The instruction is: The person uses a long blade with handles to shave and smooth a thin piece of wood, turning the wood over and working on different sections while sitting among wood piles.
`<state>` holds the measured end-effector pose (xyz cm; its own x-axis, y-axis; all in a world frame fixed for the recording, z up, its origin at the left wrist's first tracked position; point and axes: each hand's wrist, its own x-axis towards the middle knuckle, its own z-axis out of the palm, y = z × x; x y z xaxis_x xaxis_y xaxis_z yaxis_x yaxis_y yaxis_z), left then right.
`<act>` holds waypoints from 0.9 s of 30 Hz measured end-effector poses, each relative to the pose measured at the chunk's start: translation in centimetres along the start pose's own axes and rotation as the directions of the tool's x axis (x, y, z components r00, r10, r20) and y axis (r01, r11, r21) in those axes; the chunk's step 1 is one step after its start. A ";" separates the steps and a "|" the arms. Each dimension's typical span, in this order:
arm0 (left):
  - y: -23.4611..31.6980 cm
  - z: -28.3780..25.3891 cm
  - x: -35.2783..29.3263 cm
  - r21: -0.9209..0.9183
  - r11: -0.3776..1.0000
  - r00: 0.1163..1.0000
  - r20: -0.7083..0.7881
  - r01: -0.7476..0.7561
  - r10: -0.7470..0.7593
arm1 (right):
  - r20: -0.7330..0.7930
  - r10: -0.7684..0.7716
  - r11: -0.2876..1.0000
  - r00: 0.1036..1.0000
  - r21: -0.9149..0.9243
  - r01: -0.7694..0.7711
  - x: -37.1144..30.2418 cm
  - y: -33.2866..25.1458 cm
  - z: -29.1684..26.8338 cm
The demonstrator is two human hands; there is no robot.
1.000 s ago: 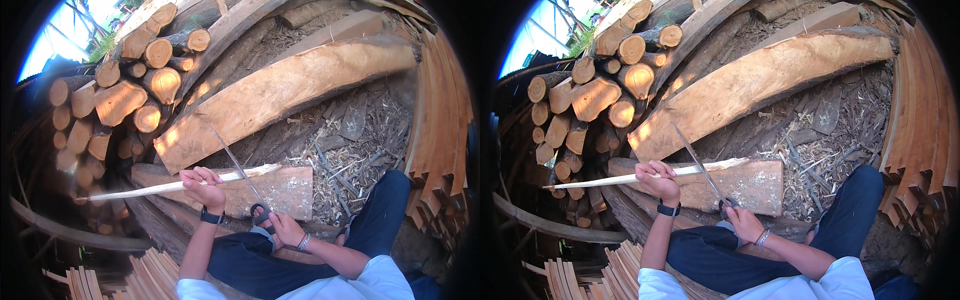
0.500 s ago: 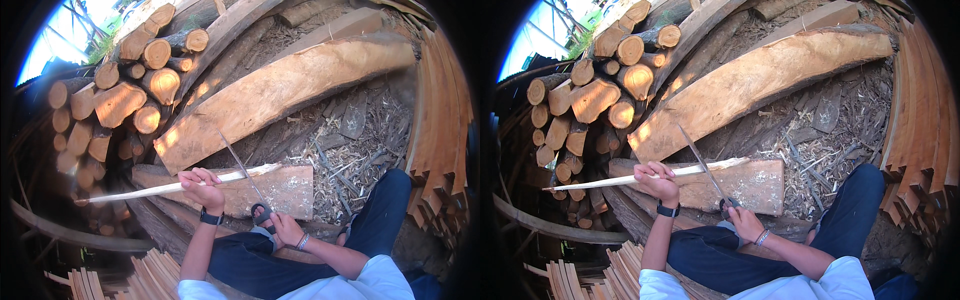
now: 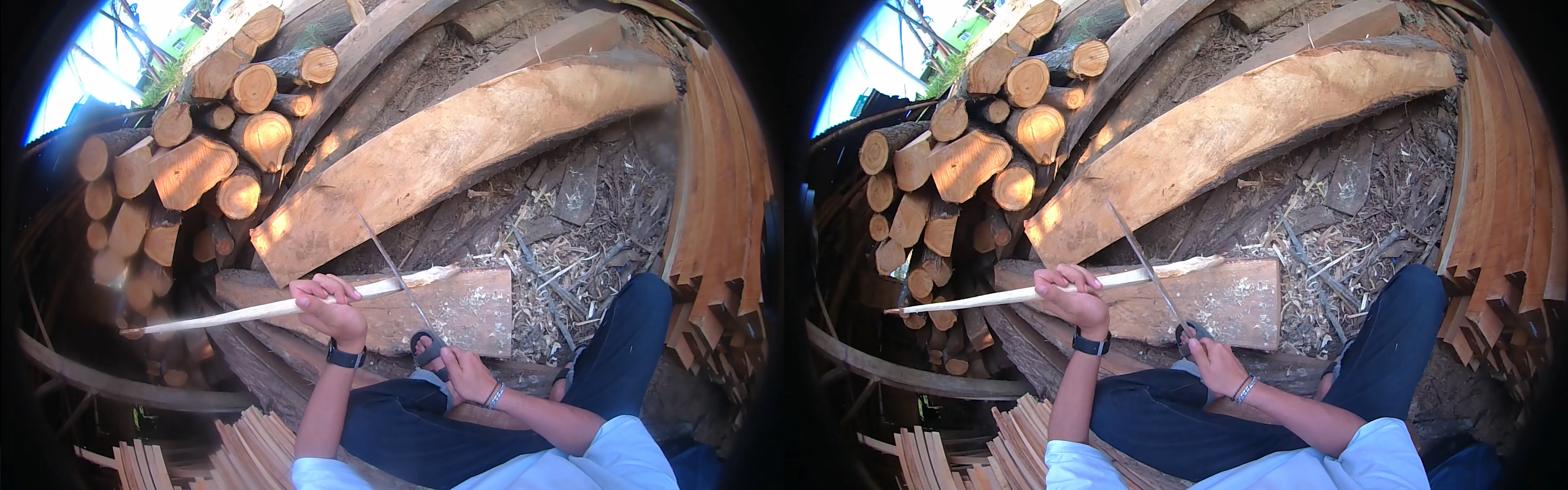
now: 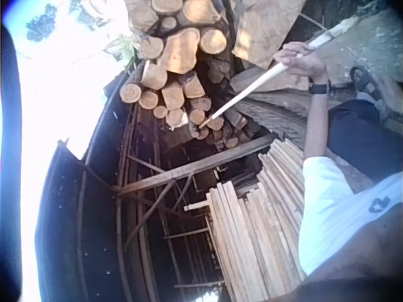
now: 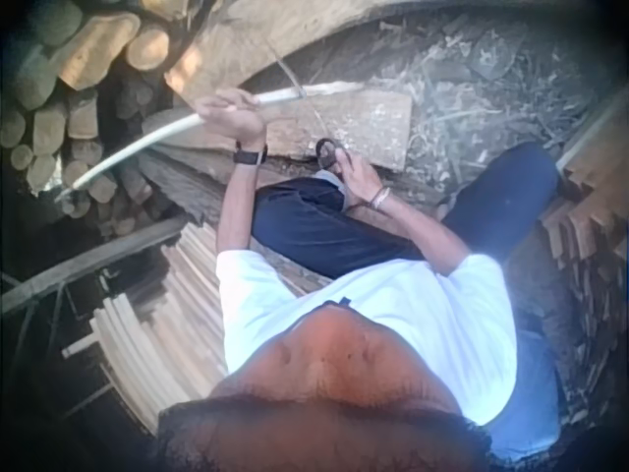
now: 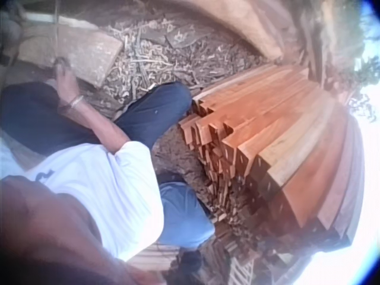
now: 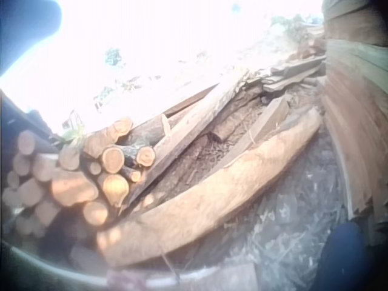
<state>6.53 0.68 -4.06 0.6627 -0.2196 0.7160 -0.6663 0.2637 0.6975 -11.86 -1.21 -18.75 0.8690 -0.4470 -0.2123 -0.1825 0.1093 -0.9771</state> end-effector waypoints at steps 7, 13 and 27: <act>0.0 0.0 0.0 0.008 1.000 1.000 0.001 -0.012 0.012 | 0.017 0.055 0.990 0.998 0.129 -0.057 0.1 -0.6 0.0; -0.1 0.1 -0.1 0.002 1.000 1.000 0.015 -0.017 0.017 | -0.007 -0.106 0.994 0.994 -0.002 0.106 0.0 -0.7 0.2; 0.0 0.2 0.0 0.001 1.000 1.000 0.003 -0.016 0.016 | -0.015 -0.183 0.982 0.983 -0.037 0.183 -0.3 -1.5 0.2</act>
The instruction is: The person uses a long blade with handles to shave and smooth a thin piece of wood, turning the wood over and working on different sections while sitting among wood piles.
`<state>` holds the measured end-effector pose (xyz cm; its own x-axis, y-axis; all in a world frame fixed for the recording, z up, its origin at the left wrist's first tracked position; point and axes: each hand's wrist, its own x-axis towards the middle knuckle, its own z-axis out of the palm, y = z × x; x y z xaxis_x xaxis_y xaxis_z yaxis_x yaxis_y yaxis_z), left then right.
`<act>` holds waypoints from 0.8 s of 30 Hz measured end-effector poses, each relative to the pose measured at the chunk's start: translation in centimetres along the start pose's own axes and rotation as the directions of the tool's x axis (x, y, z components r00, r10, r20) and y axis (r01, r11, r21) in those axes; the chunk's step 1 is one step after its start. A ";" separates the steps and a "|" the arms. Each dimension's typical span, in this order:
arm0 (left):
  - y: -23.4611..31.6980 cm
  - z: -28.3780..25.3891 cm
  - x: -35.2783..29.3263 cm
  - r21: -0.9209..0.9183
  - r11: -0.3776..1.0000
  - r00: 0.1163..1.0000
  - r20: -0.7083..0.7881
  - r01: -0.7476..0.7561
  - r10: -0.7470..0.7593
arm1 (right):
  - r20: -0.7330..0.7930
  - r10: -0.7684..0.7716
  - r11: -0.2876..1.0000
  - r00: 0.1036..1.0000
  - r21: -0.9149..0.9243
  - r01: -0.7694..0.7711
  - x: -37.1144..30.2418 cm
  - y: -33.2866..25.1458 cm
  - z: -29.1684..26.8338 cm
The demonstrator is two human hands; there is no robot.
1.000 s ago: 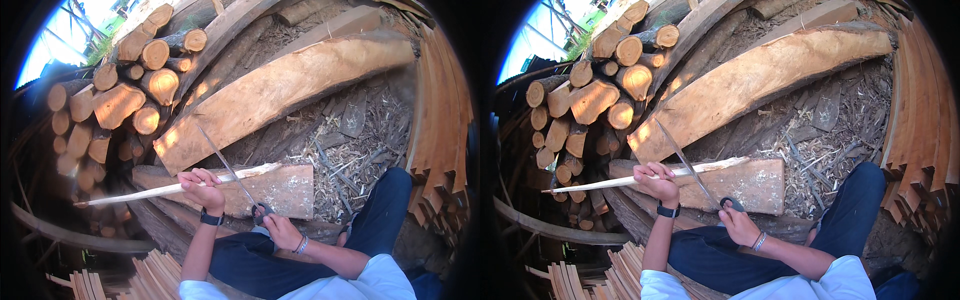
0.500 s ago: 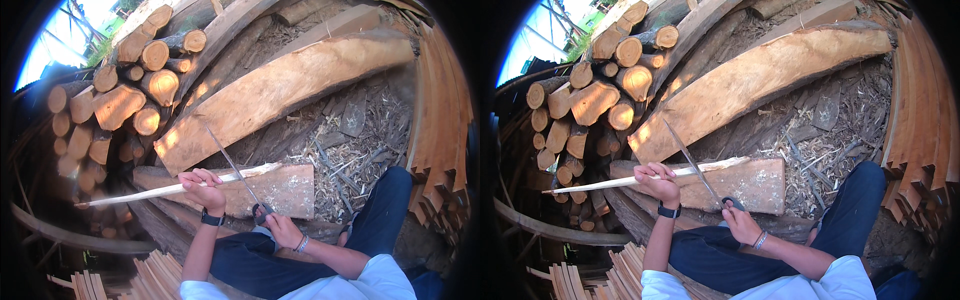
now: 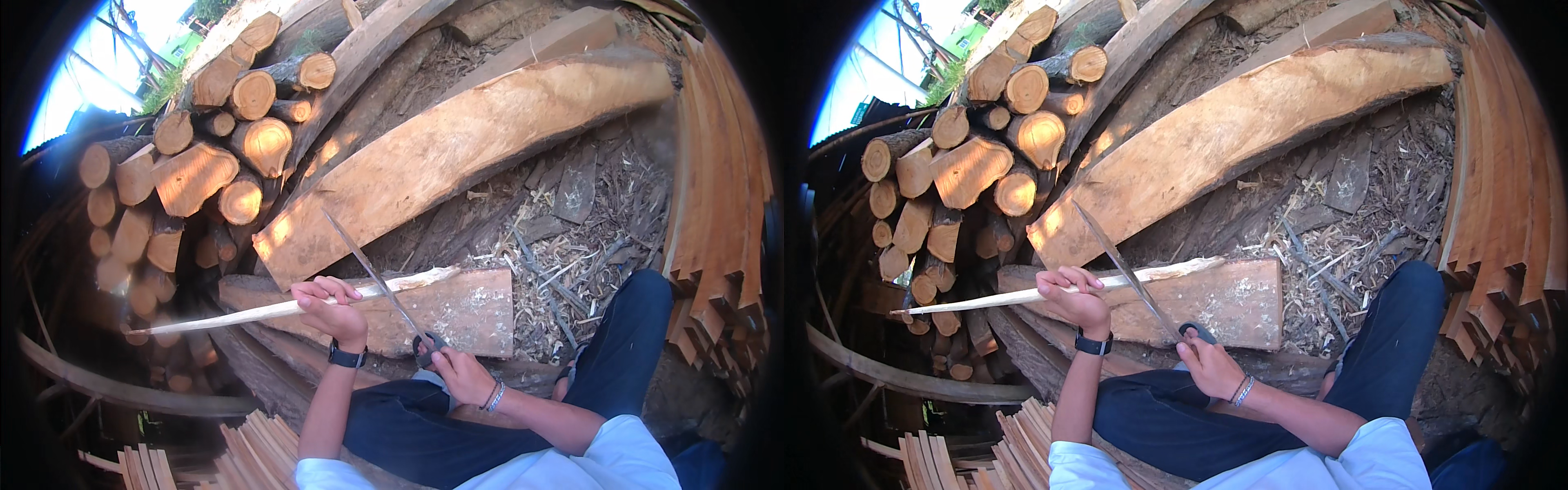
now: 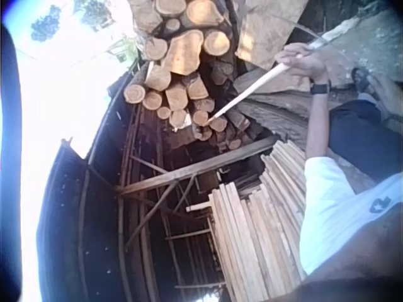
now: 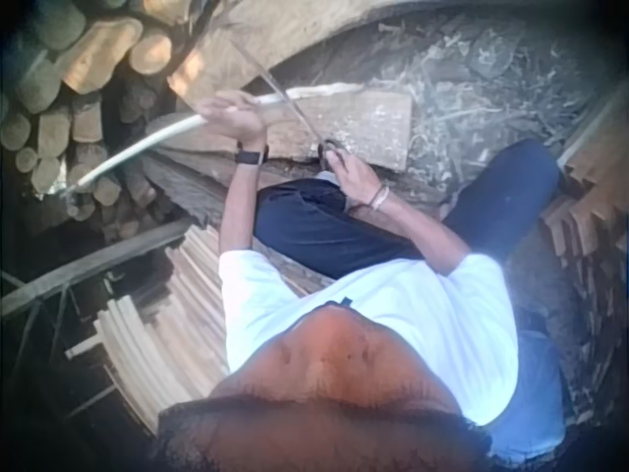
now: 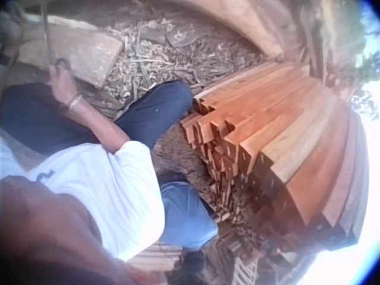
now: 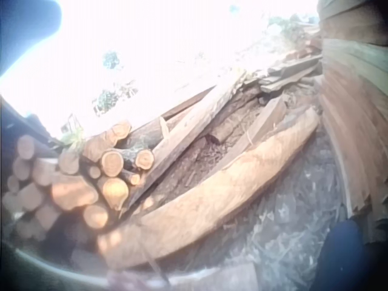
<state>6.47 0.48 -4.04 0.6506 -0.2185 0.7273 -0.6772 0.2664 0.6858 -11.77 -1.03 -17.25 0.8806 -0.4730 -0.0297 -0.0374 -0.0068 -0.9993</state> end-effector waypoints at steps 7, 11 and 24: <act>-0.1 -0.1 -0.1 0.007 1.000 1.000 -0.002 -0.007 0.007 | 0.049 0.242 0.948 0.969 0.202 -0.246 -0.3 -1.1 -1.2; -0.1 0.0 0.0 0.020 1.000 1.000 0.000 -0.015 0.015 | 0.108 0.104 0.993 0.989 0.039 -0.109 -0.3 -2.3 -1.2; 0.0 0.3 -0.1 0.038 0.999 1.000 -0.004 0.002 -0.002 | 0.088 0.209 0.971 0.974 0.101 -0.218 0.2 -0.8 -1.0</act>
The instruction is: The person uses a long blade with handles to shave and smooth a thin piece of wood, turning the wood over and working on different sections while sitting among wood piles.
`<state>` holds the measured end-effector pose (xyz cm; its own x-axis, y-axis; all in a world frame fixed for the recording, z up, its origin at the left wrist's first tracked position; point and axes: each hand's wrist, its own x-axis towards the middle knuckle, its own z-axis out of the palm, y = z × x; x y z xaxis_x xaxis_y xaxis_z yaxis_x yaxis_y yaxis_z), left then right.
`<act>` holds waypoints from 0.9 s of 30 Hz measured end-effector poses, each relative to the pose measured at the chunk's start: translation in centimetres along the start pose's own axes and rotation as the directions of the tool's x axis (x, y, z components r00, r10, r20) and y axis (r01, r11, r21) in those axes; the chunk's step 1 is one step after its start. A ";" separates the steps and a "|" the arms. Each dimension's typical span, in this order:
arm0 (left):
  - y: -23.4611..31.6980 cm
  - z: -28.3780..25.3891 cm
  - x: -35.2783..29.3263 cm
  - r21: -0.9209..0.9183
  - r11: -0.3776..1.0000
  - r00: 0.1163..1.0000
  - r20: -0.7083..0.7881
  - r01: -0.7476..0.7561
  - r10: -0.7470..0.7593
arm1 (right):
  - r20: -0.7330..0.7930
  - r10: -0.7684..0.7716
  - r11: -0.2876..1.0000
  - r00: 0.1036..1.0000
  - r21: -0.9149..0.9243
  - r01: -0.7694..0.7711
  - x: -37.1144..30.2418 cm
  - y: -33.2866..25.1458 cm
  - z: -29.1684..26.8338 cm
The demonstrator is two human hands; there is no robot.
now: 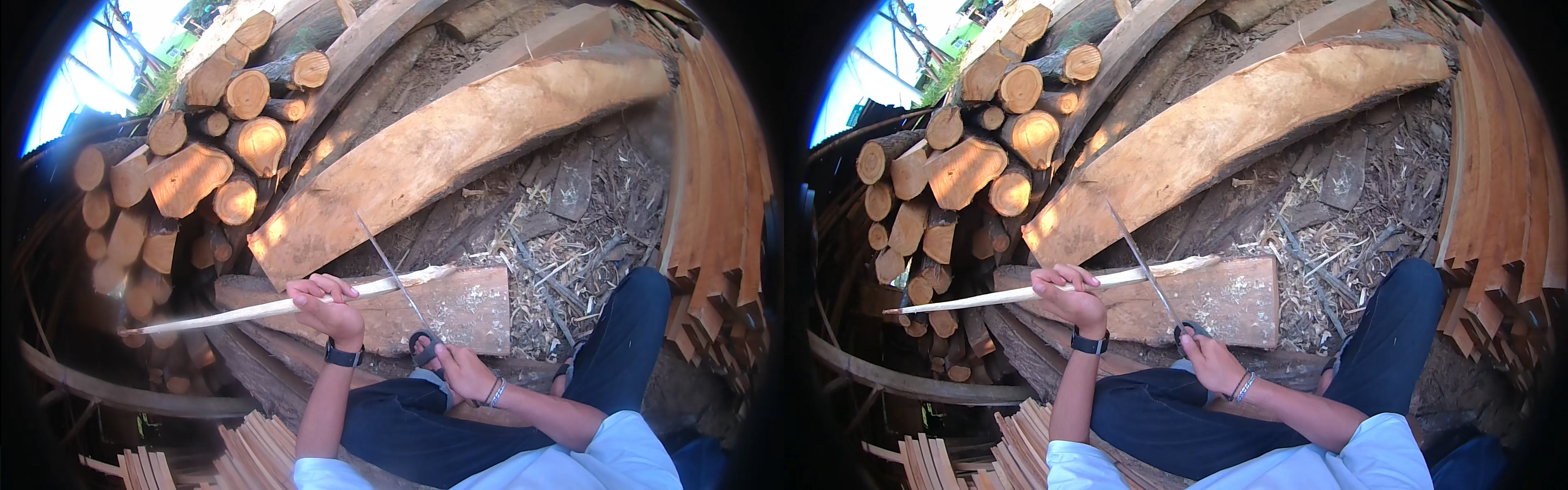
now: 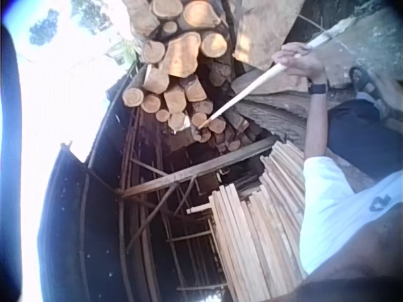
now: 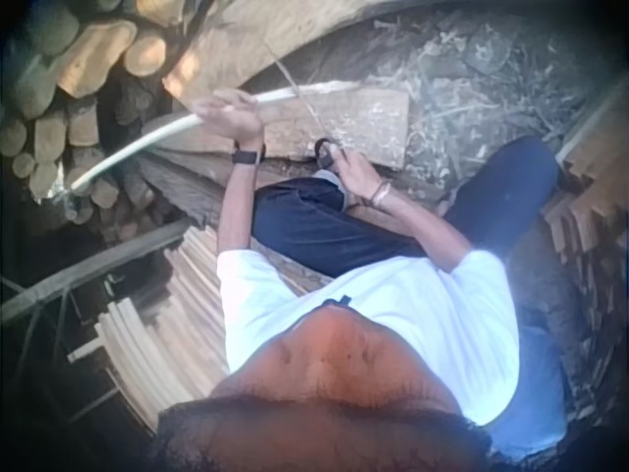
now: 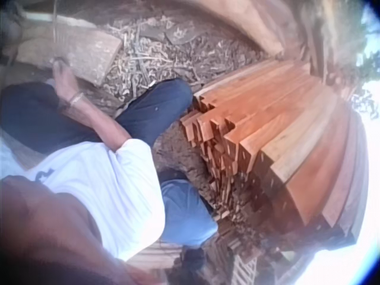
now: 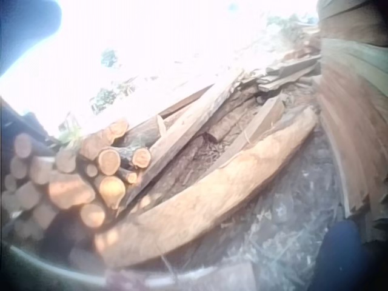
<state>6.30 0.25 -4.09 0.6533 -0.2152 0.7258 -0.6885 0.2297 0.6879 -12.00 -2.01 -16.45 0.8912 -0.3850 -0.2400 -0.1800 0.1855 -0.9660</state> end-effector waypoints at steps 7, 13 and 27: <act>0.2 0.2 -0.1 -0.009 1.000 1.000 0.004 -0.001 0.001 | -0.057 -0.109 0.988 0.992 -0.116 0.102 1.0 2.9 0.0; 0.2 0.1 -0.4 0.011 1.000 1.000 -0.001 -0.001 0.001 | -0.064 0.019 0.999 0.998 -0.036 -0.021 0.6 2.0 -0.3; 0.4 0.2 0.0 -0.009 1.000 1.000 -0.024 0.002 -0.003 | -0.151 -0.025 0.994 0.988 -0.111 0.009 2.2 5.6 -0.2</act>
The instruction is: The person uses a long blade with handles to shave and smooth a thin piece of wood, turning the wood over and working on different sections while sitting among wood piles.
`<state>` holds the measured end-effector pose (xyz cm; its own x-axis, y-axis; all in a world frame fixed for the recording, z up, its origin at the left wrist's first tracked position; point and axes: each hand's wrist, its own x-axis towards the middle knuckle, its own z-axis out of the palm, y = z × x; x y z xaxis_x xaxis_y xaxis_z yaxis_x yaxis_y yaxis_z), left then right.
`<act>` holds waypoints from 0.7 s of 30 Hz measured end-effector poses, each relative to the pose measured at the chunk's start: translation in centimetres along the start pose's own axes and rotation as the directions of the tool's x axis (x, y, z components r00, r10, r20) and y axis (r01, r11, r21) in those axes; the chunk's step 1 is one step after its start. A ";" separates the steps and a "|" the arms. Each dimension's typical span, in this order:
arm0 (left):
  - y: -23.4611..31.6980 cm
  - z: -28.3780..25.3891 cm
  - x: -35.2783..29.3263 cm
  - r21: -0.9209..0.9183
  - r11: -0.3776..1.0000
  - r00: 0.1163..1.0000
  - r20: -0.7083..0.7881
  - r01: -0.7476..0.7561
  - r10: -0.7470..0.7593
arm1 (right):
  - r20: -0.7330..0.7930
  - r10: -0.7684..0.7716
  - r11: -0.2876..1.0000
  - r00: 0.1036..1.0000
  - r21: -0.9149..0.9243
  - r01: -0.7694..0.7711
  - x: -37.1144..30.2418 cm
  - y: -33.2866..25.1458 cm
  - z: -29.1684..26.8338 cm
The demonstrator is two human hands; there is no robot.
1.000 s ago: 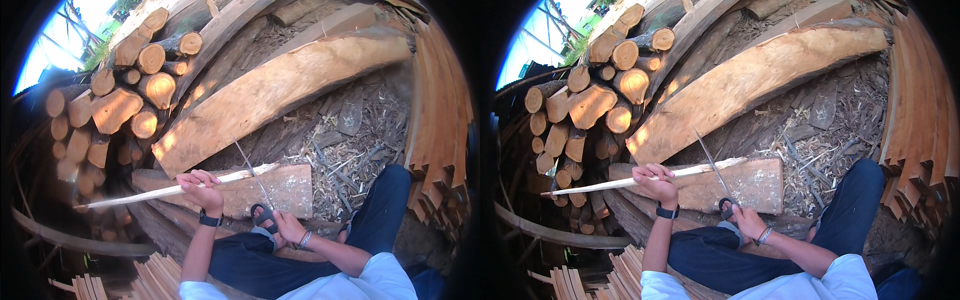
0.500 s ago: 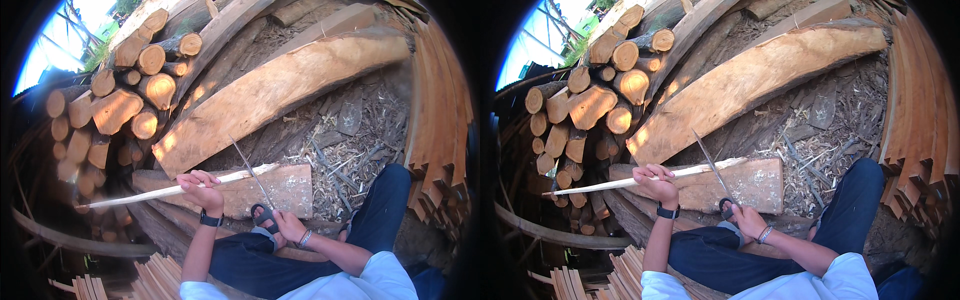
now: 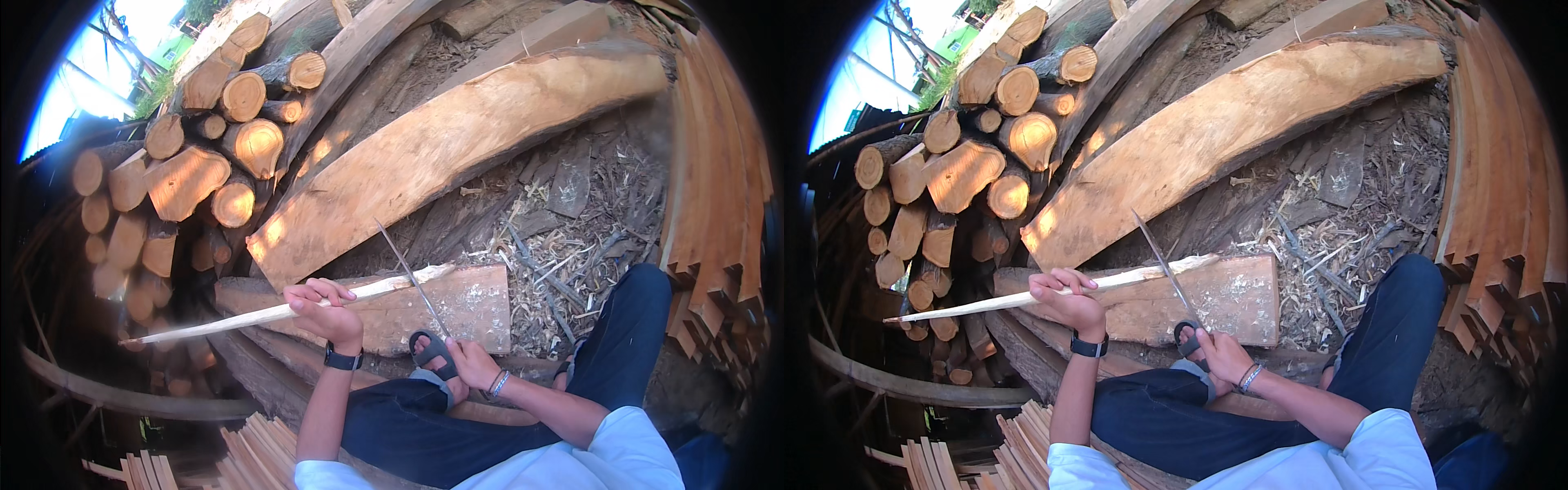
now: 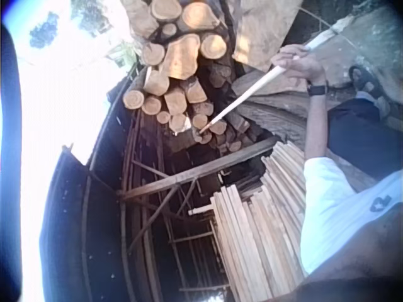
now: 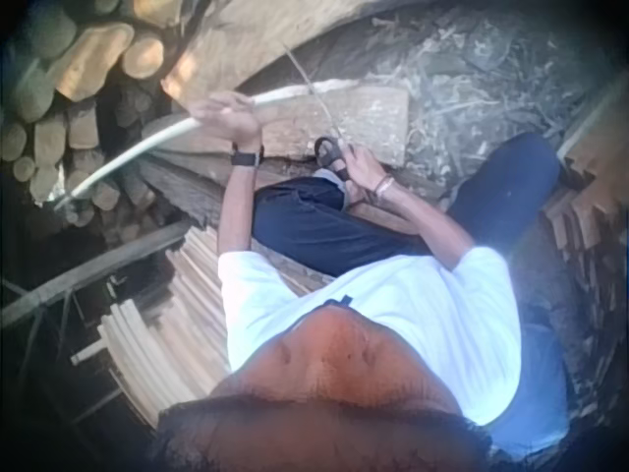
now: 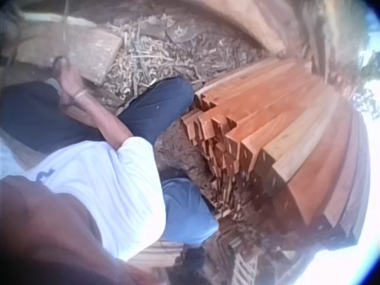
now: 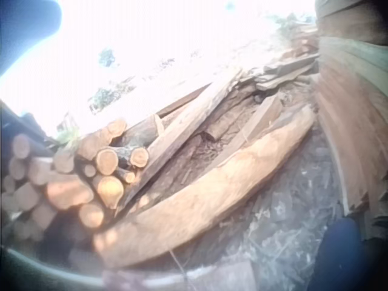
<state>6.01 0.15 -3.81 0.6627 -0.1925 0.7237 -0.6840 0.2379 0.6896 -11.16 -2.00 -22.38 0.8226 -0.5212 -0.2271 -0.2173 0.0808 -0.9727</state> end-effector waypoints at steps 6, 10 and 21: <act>0.0 0.1 0.0 0.001 1.000 1.000 0.005 0.011 -0.011 | 0.075 -0.123 0.992 0.990 0.040 0.120 -1.6 -5.2 -0.6; -0.1 0.1 -0.2 -0.003 1.000 1.000 0.016 0.004 -0.004 | 0.027 -0.049 0.992 0.998 -0.114 0.052 -0.1 -0.7 -0.6; -0.2 -0.1 0.0 0.020 1.000 1.000 0.021 -0.001 0.001 | 0.100 -0.196 0.980 0.975 0.038 0.194 -1.6 -6.4 -0.3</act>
<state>6.14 0.17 -3.96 0.6556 -0.2119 0.7248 -0.6909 0.2190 0.6890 -11.22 -1.90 -15.80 0.8975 -0.4397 -0.0351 -0.0341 0.0102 -0.9994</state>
